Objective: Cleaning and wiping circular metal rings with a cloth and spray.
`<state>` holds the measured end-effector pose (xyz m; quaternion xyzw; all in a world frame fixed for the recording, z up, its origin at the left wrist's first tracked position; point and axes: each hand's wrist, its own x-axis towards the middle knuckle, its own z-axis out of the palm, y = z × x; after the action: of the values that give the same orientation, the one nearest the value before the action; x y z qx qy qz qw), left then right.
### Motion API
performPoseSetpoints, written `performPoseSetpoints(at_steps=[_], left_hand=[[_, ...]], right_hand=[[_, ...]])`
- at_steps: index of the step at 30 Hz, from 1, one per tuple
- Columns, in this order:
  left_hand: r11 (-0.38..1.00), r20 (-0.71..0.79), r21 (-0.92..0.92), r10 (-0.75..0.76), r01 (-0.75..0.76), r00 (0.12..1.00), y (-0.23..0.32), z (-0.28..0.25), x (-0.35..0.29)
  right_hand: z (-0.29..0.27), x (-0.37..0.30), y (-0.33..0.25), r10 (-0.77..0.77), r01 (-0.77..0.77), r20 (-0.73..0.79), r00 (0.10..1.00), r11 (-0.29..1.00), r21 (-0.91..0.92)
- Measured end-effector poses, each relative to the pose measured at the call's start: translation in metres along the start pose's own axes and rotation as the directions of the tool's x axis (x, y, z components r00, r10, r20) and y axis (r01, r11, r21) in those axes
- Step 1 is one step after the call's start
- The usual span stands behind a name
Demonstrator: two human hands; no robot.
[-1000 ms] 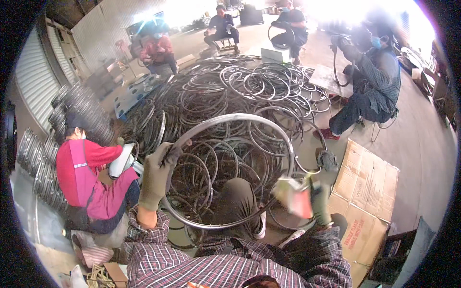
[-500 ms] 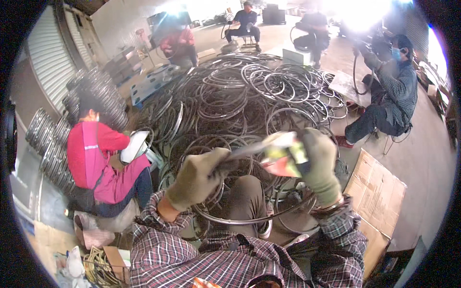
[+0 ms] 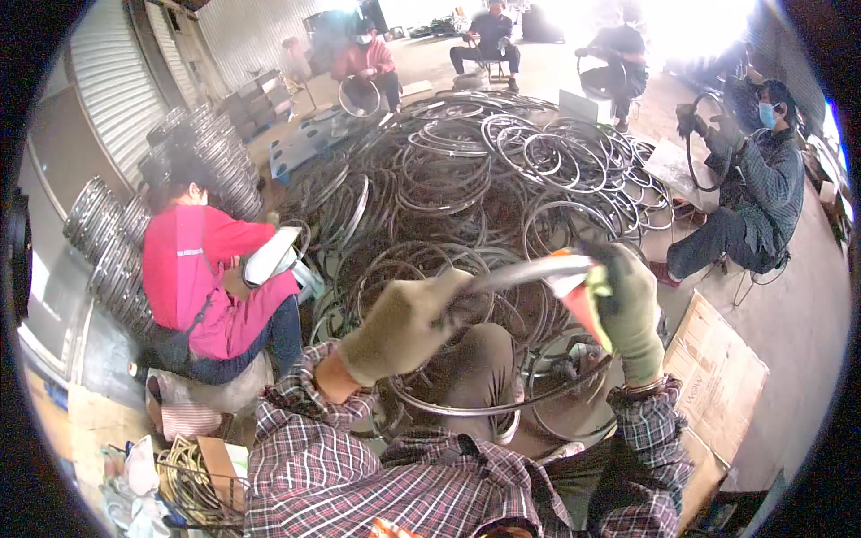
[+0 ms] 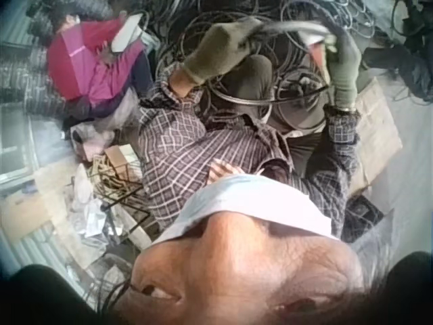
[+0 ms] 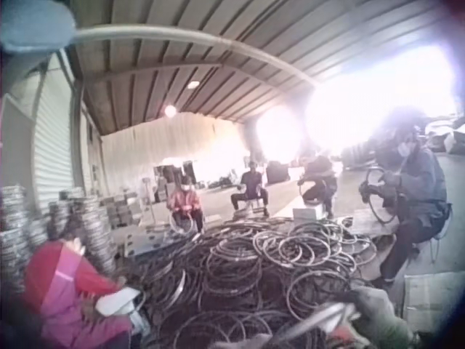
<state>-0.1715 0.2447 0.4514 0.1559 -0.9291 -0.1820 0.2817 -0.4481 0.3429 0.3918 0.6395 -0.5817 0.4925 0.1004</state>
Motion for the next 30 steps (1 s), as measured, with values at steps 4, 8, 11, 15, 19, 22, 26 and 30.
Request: performPoseSetpoints(at_steps=[4, 8, 11, 15, 19, 22, 26, 30], left_hand=[[0.982, -0.12, -0.065, -0.183, 0.176, 0.976, -0.009, -0.009, -0.007], [0.973, -0.187, -0.009, -0.227, 0.23, 0.956, -0.022, -0.014, -0.013], [0.964, -0.208, 0.013, -0.256, 0.264, 0.944, -0.026, -0.016, -0.016], [0.912, -0.233, -0.003, -0.398, 0.409, 0.887, -0.025, -0.017, -0.02], [0.883, -0.264, 0.026, -0.446, 0.469, 0.855, -0.037, -0.017, -0.035], [0.844, -0.282, -0.007, -0.516, 0.536, 0.809, -0.026, -0.02, -0.038], [0.881, -0.326, -0.03, -0.455, 0.472, 0.829, -0.027, -0.016, -0.046], [0.874, -0.289, -0.048, -0.476, 0.484, 0.831, -0.008, -0.011, -0.031]], right_hand=[[0.052, -0.096, 0.077, 0.491, -0.38, -0.239, 0.837, 0.838, 0.393], [0.101, -0.17, 0.074, 0.844, -0.746, -0.12, 0.523, 0.521, 0.415], [0.173, -0.241, 0.079, 0.899, -0.34, 0.02, 0.438, 0.145, 0.929], [0.212, -0.288, 0.044, 0.857, -0.563, 0.267, 0.442, 0.033, 0.826], [0.114, -0.224, -0.021, 0.364, -0.713, 0.624, 0.691, 0.205, 0.67], [0.119, -0.308, -0.018, 0.423, -0.872, 0.764, 0.488, 0.196, 0.449], [0.067, -0.312, 0.008, 0.689, -0.826, 0.512, 0.513, 0.559, 0.076], [-0.022, -0.219, 0.052, 0.853, -0.679, -0.108, 0.51, 0.476, 0.559]])
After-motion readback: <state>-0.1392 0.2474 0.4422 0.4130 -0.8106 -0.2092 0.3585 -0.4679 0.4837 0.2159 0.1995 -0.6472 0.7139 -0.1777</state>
